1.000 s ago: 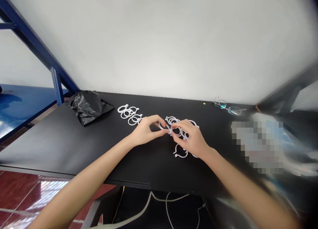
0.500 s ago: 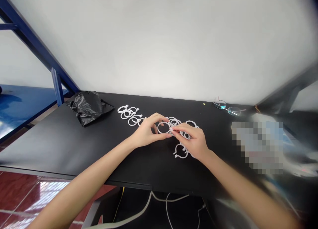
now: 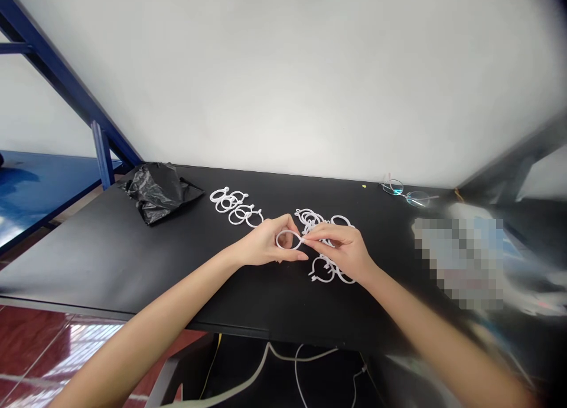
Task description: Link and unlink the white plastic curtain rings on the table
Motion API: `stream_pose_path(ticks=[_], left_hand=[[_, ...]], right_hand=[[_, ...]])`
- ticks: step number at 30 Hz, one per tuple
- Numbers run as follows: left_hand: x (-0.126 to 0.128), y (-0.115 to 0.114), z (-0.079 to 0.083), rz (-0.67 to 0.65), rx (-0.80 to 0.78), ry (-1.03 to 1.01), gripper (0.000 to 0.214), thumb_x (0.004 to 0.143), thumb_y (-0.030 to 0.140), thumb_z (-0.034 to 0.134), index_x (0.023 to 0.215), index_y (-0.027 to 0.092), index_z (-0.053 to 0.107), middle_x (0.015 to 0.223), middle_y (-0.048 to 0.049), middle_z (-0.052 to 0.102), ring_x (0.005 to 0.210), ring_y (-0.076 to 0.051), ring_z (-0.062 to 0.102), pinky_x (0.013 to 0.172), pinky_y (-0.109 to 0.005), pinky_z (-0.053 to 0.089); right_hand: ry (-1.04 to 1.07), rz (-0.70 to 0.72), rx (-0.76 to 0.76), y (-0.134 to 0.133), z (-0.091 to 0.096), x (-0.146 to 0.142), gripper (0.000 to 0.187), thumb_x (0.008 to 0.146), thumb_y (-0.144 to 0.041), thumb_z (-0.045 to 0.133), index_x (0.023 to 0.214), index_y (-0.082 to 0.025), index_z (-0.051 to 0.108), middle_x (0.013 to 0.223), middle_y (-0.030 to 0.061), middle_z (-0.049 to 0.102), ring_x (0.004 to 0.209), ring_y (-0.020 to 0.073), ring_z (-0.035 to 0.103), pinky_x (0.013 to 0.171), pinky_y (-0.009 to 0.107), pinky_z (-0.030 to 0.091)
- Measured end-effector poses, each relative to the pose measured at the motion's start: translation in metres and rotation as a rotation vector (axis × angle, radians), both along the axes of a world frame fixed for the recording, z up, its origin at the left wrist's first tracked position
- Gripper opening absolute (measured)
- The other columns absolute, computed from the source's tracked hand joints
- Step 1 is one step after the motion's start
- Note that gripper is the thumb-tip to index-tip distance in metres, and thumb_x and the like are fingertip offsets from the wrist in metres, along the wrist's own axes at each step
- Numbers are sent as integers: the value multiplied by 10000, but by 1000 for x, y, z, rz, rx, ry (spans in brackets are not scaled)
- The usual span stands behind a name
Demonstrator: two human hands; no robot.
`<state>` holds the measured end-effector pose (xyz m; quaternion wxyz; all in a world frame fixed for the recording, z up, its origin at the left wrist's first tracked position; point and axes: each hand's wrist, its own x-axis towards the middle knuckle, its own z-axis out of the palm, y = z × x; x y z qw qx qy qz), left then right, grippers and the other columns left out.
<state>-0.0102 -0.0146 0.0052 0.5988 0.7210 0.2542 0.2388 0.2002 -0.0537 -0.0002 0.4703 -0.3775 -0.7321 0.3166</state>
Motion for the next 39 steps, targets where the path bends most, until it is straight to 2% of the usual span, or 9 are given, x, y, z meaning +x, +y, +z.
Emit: stream_pose_path(ticks=[5,8,12,16,19,24,30,33,39], left_hand=[[-1,1,5,42,152,78,364,801,441,700,956,194,482,651,56,534,558,-97,533,512,-211,408],[-10,14,5,256,516,210,324,832,448,665,988,193,540,914,-40,619,792,-165,598,662,-276,492],[-31,38,-4,592,963,584,285,923,400,547,1067,158,592,1041,-113,610,994,-270,570,880,-409,464],[-44,50,-15,688,1000,948,295,953,316,466,1136,123,594,1082,-155,620,1041,-330,557,868,-445,450],[-44,49,-18,684,974,1035,287,950,279,442,1125,116,602,1091,-166,623,1050,-342,556,833,-439,449],[-37,43,-13,682,1004,876,262,955,274,442,1118,143,599,1127,-141,615,1030,-301,560,868,-428,438],[-20,30,-10,442,1080,542,192,964,243,452,1076,174,593,1119,-90,615,1039,-245,552,950,-439,419],[-13,19,-8,361,1043,391,251,968,267,471,1198,191,536,1186,-96,594,1076,-240,545,963,-431,433],[0,2,-5,206,836,174,481,980,358,461,1413,202,323,1284,-125,528,1129,-218,548,961,-359,475]], right_hand=[[45,-6,-94,1,2,1,145,801,-319,733,921,-246,768,860,42,765,802,210,716,728,364,605],[87,-92,-123,3,2,4,336,777,-314,751,1102,-240,709,1010,65,755,878,217,716,805,400,609],[-72,-320,-14,10,-2,13,199,826,-304,693,1010,-231,716,1029,65,733,912,219,695,836,410,580],[-373,-331,83,13,-7,16,86,848,-291,654,802,-229,693,1067,70,713,1033,270,645,908,486,511],[-485,-288,59,13,-11,14,114,869,-314,631,813,-227,676,1068,76,713,1047,284,636,908,508,495],[-503,-266,72,13,-13,12,92,877,-279,620,859,-217,686,1017,77,733,990,272,663,890,484,506],[-383,-321,124,14,-11,12,32,846,-220,647,836,-208,675,969,78,741,951,261,672,864,458,539],[-282,-330,207,11,-7,10,37,846,-209,651,858,-214,686,991,81,734,975,257,667,869,445,551],[-253,-61,298,1,0,-1,209,887,-152,599,1038,-229,722,1079,73,733,980,227,705,866,370,589]])
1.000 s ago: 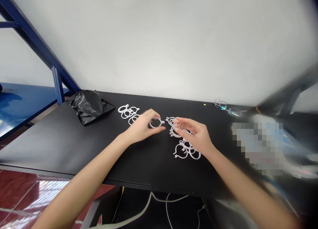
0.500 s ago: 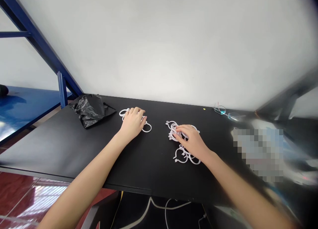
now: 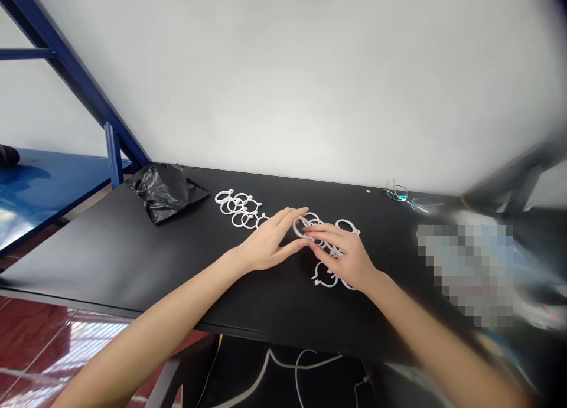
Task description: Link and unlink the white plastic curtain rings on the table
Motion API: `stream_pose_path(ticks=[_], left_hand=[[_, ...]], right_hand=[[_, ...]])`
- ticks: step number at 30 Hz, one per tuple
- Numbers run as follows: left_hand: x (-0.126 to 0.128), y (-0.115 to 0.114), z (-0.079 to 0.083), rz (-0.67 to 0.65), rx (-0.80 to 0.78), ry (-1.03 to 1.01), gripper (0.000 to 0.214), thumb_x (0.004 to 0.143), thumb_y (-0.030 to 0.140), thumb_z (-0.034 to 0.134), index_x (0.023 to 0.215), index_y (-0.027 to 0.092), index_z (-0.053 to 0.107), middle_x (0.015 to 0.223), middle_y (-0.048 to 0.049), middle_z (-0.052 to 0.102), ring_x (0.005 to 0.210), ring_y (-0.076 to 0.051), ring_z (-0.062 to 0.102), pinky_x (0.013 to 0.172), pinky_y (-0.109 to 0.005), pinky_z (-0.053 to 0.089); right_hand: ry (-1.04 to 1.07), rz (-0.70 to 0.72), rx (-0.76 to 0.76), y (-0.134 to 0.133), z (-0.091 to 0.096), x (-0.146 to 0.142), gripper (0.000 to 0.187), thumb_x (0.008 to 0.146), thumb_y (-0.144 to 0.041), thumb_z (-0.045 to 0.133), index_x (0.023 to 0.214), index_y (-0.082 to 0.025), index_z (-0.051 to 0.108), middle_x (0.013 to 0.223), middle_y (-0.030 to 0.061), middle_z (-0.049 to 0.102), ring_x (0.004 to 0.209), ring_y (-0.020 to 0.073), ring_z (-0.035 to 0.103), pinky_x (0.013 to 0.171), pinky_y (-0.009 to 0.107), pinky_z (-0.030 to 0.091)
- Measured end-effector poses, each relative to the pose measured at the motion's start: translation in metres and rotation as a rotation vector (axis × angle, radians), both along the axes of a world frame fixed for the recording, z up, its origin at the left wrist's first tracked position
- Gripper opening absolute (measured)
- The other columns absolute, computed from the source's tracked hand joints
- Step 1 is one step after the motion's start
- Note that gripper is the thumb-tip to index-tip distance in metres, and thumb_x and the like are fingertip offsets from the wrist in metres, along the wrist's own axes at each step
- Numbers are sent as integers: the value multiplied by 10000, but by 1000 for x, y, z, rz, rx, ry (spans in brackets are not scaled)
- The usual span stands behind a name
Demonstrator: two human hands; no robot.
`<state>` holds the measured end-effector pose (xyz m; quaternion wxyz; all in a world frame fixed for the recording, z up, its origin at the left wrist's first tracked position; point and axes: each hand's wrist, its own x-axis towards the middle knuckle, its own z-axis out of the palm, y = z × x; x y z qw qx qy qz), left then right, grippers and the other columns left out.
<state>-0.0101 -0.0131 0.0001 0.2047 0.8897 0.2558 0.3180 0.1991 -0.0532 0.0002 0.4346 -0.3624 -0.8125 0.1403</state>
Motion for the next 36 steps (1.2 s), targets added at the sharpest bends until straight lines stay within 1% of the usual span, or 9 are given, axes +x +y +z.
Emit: stream_pose_path(ticks=[4,7,12,16,21,26,28,31,36], left_hand=[[6,-3,-1,-33,17,85,274,1002,351,389,1115,158,547,982,-87,602,873,-193,579,797,-324,496],[8,-4,-2,14,40,81,294,1013,341,338,974,153,561,902,-70,579,785,-169,557,724,-295,486],[10,-7,-4,84,84,32,344,1020,293,257,894,154,546,829,-43,531,644,-122,508,599,-240,458],[13,-9,-7,115,215,-1,380,1013,245,204,845,152,533,772,-40,520,597,-117,486,542,-226,432],[14,-13,-9,88,343,-30,403,1012,236,191,786,157,515,691,-25,503,537,-113,442,484,-224,386],[11,-9,-7,65,328,3,420,1011,237,190,799,150,541,710,-36,540,562,-117,487,504,-233,391],[5,-1,-5,144,305,36,415,1014,238,201,833,150,564,755,-49,573,641,-133,538,568,-245,420],[-9,19,-5,413,299,118,426,1026,271,223,847,162,594,789,-60,598,769,-172,561,662,-275,432],[-32,49,-18,705,307,326,337,982,399,430,838,170,631,833,-80,631,846,-237,548,624,-298,394]], right_hand=[[-6,60,48,-3,-4,-7,249,892,-116,580,1043,-243,731,1045,55,751,950,213,723,863,341,602],[52,24,88,-5,-5,-12,231,878,-91,591,1003,-223,733,1038,72,749,909,206,725,821,322,606],[146,-52,55,-8,-1,-18,148,866,-146,631,950,-228,720,899,56,729,787,189,698,708,320,603],[223,-42,-117,-9,-4,-18,72,857,-190,664,891,-231,712,798,25,722,692,162,683,609,276,591],[333,40,-229,-13,-6,-19,41,830,-198,702,824,-231,726,761,12,734,679,163,698,608,273,594],[330,76,-254,-11,-2,-14,95,814,-195,720,890,-249,737,829,12,756,737,175,712,672,296,593],[308,18,-273,-7,0,-8,143,814,-225,722,955,-249,726,884,23,755,811,195,716,767,339,588],[232,-181,-236,1,3,5,93,841,-268,687,926,-237,711,941,43,735,901,218,699,860,390,551],[-118,-304,-179,11,-3,16,88,833,-286,671,771,-226,687,1071,65,700,1010,269,651,916,479,496]])
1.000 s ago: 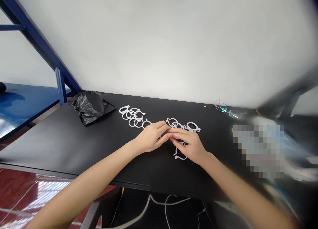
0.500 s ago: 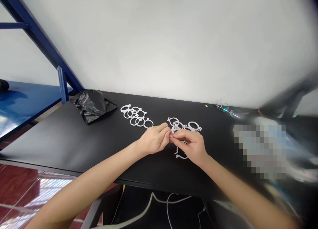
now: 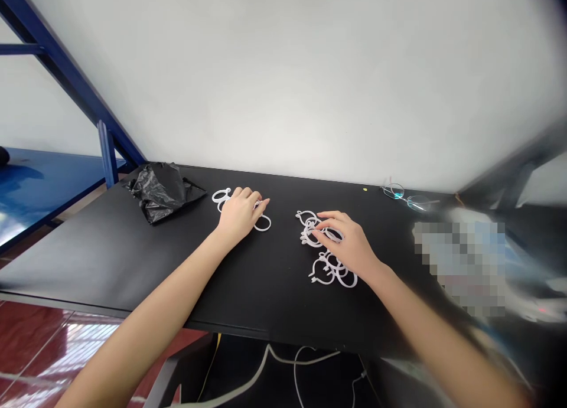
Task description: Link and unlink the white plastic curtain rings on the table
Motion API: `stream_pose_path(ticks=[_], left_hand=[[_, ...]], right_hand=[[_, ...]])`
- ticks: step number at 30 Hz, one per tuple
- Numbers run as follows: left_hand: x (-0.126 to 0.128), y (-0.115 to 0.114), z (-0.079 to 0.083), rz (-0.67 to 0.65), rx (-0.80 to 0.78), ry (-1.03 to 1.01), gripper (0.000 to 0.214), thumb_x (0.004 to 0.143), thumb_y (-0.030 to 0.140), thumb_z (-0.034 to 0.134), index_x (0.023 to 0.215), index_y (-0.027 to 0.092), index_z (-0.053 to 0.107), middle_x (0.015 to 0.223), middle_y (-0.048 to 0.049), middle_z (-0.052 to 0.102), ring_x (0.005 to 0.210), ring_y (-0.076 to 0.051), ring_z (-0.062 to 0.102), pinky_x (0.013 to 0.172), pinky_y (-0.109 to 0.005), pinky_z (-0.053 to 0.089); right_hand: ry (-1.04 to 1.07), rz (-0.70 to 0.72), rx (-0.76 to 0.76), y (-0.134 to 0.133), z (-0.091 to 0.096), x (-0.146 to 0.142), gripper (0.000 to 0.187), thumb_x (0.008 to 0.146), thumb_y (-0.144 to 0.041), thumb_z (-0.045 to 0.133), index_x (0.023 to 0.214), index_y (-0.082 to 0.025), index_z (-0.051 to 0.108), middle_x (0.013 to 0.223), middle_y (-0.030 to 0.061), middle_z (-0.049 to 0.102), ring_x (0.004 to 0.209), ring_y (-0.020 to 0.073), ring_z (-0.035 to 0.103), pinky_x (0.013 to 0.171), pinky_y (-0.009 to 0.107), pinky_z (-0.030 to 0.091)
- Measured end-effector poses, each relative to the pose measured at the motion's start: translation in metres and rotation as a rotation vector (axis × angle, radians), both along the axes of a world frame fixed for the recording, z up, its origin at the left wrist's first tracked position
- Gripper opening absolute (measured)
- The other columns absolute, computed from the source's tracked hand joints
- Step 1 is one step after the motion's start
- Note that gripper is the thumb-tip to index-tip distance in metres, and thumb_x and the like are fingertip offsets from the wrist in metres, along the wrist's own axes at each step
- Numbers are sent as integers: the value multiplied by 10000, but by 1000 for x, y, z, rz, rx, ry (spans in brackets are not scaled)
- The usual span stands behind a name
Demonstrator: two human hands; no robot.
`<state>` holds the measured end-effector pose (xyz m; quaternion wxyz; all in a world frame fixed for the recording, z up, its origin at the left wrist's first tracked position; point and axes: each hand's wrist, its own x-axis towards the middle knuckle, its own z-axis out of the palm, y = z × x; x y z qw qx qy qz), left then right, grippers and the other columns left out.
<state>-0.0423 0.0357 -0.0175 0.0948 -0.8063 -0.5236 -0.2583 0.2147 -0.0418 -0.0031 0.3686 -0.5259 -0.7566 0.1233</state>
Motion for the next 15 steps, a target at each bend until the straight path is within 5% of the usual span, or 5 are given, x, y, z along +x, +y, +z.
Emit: stream_pose_path(ticks=[8,15], left_hand=[[-5,2,-6,82,-12,66,328,961,394,433,919,146,642,901,-148,622,909,-317,537,729,-410,439],[6,-10,2,-327,-165,9,199,914,347,547,1014,184,601,1100,-86,599,1022,-262,523,907,-434,415]], right_hand=[[-67,36,30,2,-10,-2,86,821,-153,624,818,-219,679,945,56,740,898,250,676,843,454,512],[-74,-8,11,2,-7,-1,149,804,-96,608,776,-227,673,792,17,730,769,222,660,755,393,503]])
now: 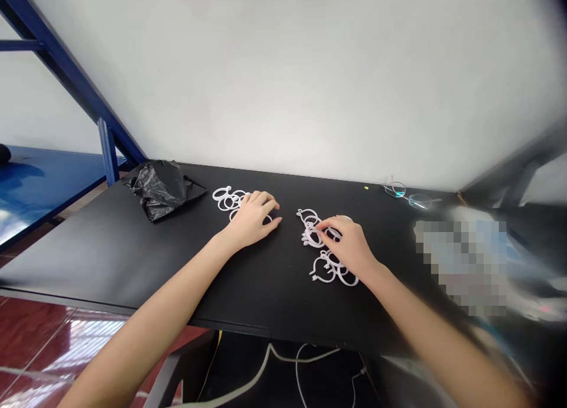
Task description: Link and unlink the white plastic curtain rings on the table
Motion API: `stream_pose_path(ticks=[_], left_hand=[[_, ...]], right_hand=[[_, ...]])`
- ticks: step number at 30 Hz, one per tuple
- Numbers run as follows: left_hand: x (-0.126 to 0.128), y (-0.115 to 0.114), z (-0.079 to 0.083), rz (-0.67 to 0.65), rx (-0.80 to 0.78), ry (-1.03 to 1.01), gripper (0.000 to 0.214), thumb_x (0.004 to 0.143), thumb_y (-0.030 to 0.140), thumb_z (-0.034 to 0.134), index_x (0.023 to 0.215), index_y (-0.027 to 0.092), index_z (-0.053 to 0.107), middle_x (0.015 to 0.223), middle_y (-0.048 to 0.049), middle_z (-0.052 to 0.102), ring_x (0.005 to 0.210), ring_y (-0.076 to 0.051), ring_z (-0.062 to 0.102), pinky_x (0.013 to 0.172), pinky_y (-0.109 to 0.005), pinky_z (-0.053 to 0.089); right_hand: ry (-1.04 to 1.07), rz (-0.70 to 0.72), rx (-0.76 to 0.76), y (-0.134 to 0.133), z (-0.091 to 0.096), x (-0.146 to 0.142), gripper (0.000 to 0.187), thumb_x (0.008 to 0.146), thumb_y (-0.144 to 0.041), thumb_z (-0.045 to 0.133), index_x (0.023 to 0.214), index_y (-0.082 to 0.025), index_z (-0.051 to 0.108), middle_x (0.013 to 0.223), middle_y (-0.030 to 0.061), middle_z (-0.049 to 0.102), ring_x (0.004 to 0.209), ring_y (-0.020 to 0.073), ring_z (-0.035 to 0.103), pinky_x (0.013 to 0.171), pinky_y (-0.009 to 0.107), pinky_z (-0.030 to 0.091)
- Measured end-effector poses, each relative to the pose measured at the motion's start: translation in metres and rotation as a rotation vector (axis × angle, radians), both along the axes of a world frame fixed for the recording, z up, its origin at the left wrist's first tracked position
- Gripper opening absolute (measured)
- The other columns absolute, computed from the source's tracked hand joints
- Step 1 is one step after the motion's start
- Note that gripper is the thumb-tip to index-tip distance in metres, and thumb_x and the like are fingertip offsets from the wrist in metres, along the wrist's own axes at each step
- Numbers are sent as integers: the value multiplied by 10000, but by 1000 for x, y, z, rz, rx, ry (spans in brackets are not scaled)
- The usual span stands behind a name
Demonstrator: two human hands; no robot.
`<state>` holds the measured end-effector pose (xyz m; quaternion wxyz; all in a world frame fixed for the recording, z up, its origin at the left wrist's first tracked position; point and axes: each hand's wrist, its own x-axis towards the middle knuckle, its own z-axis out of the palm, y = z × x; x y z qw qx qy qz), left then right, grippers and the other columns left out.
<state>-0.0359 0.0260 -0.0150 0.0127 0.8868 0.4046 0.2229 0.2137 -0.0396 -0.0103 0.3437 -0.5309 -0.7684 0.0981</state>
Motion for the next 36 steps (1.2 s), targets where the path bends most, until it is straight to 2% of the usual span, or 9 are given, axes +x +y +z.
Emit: stream_pose_path(ticks=[2,8,12,22,26,29,32,34,36], left_hand=[[0,0,-1,-34,-11,25,172,897,307,565,1013,185,598,1127,-86,587,1050,-264,514,933,-445,405],[-8,7,-5,75,11,21,194,894,138,455,1016,174,603,1093,-98,592,1021,-270,525,907,-456,424],[-6,6,-3,82,17,-11,212,896,123,424,995,175,605,1074,-92,606,1009,-265,531,904,-447,423],[15,-20,11,-198,-15,-121,182,951,205,454,1090,186,570,1085,-79,626,1011,-234,542,917,-418,426],[29,-34,12,-253,-183,-340,336,919,353,580,1206,201,494,1082,-67,618,960,-200,569,876,-372,480],[38,-41,8,-247,-288,-432,350,883,397,626,1156,218,502,1051,-45,608,848,-164,570,778,-324,511],[41,-43,4,-245,-301,-434,337,878,358,631,1159,228,495,1047,-34,597,809,-149,559,762,-319,516],[41,-42,3,-251,-289,-470,452,864,328,649,1254,238,440,1125,-55,577,848,-154,567,796,-335,523],[40,-43,5,-282,-273,-512,592,847,301,668,1351,252,362,1244,-94,528,927,-172,576,842,-361,528]], right_hand=[[-15,0,-1,0,0,-1,151,798,-89,615,759,-225,668,784,12,731,765,222,652,761,398,495],[-16,-4,13,0,0,-1,144,805,-106,627,740,-232,657,768,13,720,791,235,628,755,416,489],[14,-23,69,0,-1,1,123,819,-137,626,763,-243,652,791,19,714,843,251,626,798,449,487],[43,-44,220,-1,2,-3,132,842,-147,587,759,-240,631,791,14,693,831,228,641,1010,531,390],[112,15,325,-4,5,-7,141,849,-137,600,769,-242,649,776,19,689,822,217,648,982,495,439],[156,50,356,-7,7,-11,145,848,-137,616,795,-256,680,784,21,702,836,225,652,956,490,468],[197,86,362,-8,9,-14,145,844,-147,630,787,-264,695,784,21,712,813,224,657,937,496,483],[231,139,328,-10,11,-15,126,840,-165,644,775,-259,698,781,25,716,783,219,661,879,472,518],[288,197,231,-12,11,-17,86,842,-195,655,788,-249,695,794,32,723,773,215,673,798,423,555]])
